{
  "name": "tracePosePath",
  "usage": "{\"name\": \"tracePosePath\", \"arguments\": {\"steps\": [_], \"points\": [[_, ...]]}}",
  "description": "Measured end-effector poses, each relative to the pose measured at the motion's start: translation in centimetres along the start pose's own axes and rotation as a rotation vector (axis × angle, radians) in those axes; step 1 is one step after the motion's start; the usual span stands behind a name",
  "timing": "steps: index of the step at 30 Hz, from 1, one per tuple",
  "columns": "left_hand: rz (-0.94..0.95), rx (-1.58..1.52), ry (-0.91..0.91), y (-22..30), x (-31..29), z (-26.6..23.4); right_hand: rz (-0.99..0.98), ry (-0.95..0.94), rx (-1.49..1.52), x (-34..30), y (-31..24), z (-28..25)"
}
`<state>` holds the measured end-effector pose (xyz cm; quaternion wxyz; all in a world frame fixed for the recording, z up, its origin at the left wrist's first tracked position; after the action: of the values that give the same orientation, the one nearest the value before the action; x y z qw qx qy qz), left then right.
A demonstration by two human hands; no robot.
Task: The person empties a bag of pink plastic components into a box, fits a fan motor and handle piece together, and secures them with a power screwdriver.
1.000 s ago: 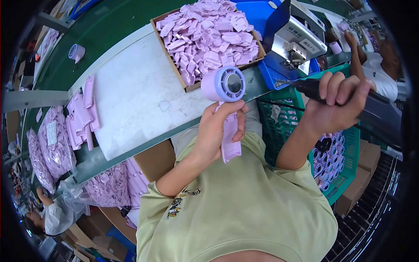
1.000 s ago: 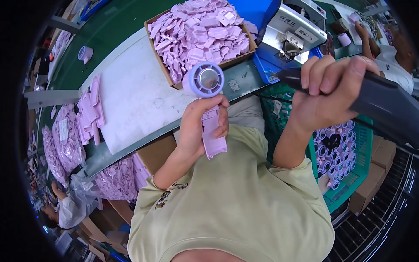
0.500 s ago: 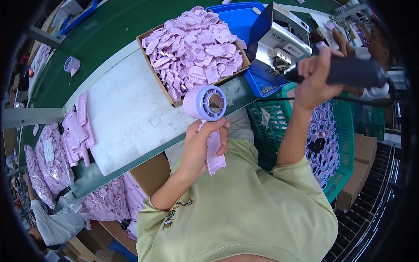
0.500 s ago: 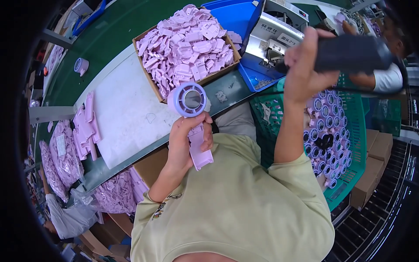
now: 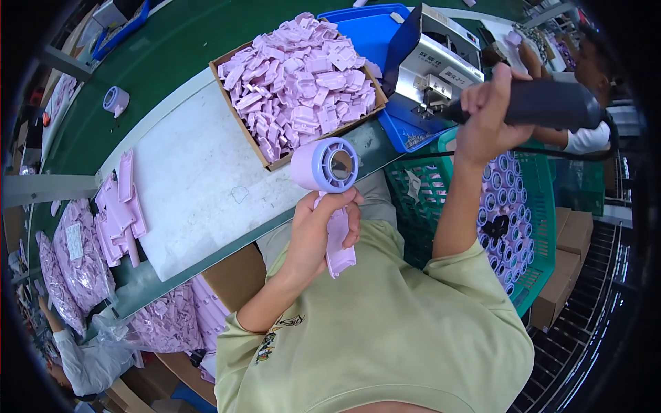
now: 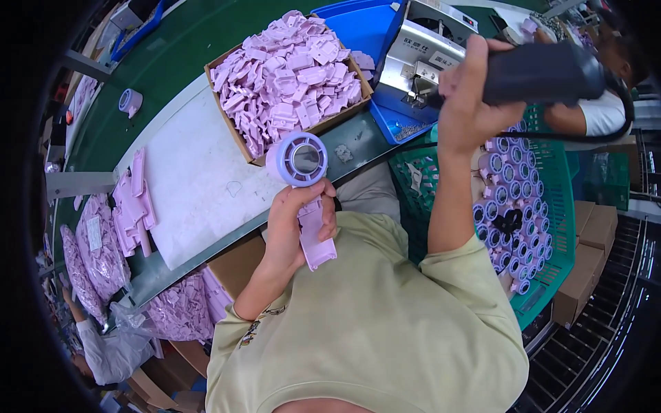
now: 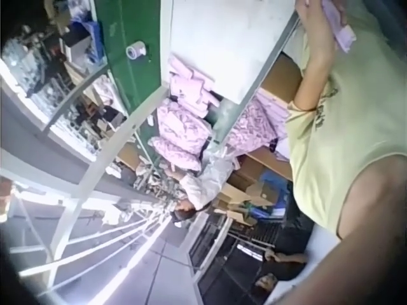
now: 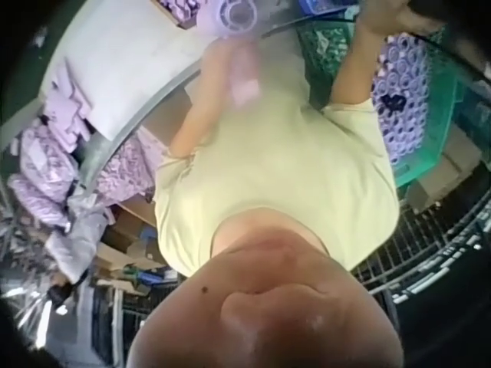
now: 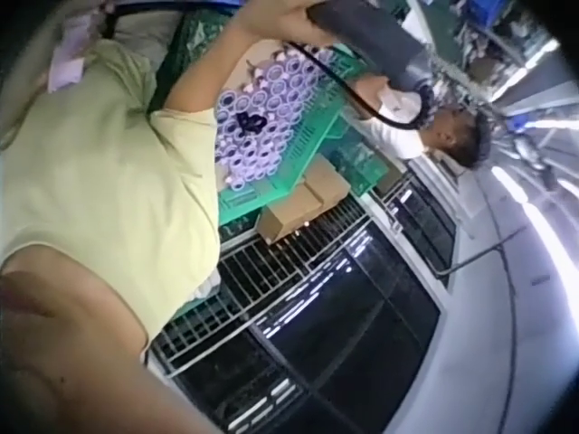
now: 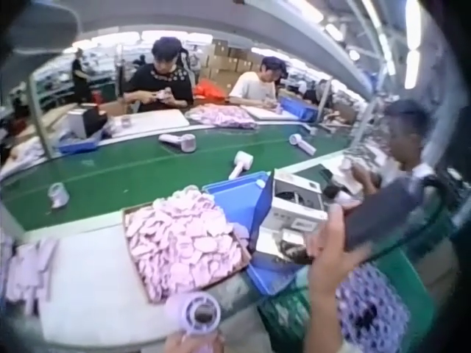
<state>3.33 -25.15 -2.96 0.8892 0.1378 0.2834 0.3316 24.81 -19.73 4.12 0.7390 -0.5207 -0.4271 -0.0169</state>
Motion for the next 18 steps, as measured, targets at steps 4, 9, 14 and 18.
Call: {"name": "tracePosePath", "arguments": {"steps": [4,9,14,18], "points": [[-0.011,-0.007,-0.001,-0.1,0.1,-0.1,-0.034,0.028,0.158,-0.3,-2.1,-1.2],[-0.007,-0.019,0.017,-0.2,0.1,-0.4,0.013,0.012,0.199,-0.3,-2.8,-0.7],[0.000,-0.056,0.059,0.3,1.3,0.6,0.170,-0.249,0.589,-2.5,-6.7,-1.5],[-0.002,-0.164,-0.040,0.3,1.8,0.3,0.202,-0.481,0.778,-4.6,-8.6,0.1]]}}
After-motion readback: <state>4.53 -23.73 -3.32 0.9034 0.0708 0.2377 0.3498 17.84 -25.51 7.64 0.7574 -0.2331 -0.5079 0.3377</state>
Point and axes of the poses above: each hand's wrist, its own x-axis towards the middle knuckle, its own z-axis out of the palm, y = z × x, the point moved 1 cm from there along x, towards the middle knuckle, and after that the axes turned 7 degrees about -x, right-handed, at the moved point
